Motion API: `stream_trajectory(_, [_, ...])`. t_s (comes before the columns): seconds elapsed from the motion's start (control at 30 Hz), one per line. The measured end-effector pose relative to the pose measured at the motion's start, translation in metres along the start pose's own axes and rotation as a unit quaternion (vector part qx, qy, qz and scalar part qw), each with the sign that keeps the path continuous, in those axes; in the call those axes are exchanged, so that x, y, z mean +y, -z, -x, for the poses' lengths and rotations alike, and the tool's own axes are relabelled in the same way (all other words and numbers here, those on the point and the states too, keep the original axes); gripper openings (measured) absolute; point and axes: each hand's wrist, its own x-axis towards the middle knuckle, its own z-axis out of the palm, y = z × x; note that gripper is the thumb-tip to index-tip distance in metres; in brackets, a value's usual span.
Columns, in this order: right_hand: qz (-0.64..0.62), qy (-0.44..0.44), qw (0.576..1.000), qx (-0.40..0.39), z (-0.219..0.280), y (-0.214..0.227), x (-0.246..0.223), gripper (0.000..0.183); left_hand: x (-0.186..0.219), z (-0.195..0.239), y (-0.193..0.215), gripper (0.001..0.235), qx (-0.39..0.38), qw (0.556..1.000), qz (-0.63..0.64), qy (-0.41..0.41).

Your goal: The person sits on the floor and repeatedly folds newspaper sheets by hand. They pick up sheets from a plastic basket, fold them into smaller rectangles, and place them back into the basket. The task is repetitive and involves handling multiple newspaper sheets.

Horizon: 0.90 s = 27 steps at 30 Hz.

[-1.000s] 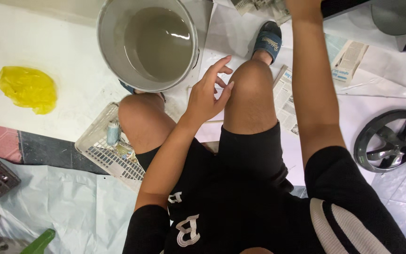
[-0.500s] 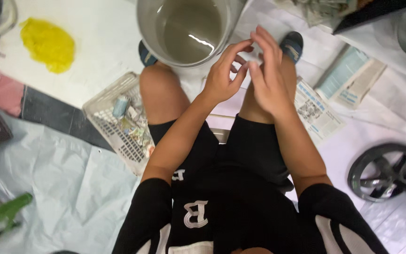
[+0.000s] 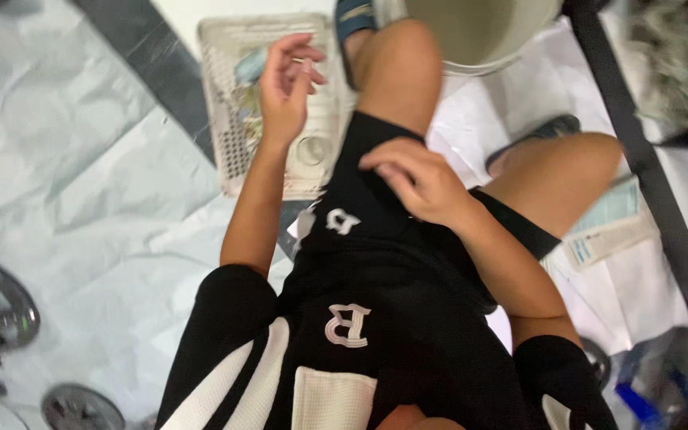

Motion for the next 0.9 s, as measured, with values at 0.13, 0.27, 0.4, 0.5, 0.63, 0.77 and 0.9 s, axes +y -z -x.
stream_trajectory(0.13, [0.022,0.104,0.987,-0.124,-0.037,-0.054,0.007,0.012,-0.072,0.032,0.102,0.030,0.127,0.991,-0.047,0.020])
stream_trajectory(0.27, [-0.013,0.045,0.976,-0.211,-0.062,-0.105,0.018,0.026,-0.173,0.070,0.164,0.028,0.219,0.966,0.006,0.136])
stream_trajectory(0.4, [0.027,0.003,0.971,-0.236,-0.072,-0.136,0.028,0.014,-0.263,0.097,0.182,0.031,0.232,0.960,-0.094,0.126])
stream_trajectory(0.5, [0.112,0.011,0.961,-0.254,-0.074,-0.145,0.030,0.016,-0.296,0.113,0.187,0.042,0.257,0.914,-0.256,0.182])
stream_trajectory(0.63, [0.118,0.000,0.962,-0.248,-0.077,-0.146,0.031,0.017,-0.324,0.113,0.183,0.071,0.195,0.849,-0.421,0.251])
stream_trajectory(0.77, [0.110,-0.045,0.959,-0.259,-0.083,-0.146,0.029,0.017,-0.349,0.096,0.176,0.094,0.162,0.834,-0.424,0.314])
stream_trajectory(0.9, [0.076,-0.062,0.961,-0.257,-0.088,-0.143,0.031,0.016,-0.377,0.075,0.171,0.107,0.195,0.785,-0.421,0.410])
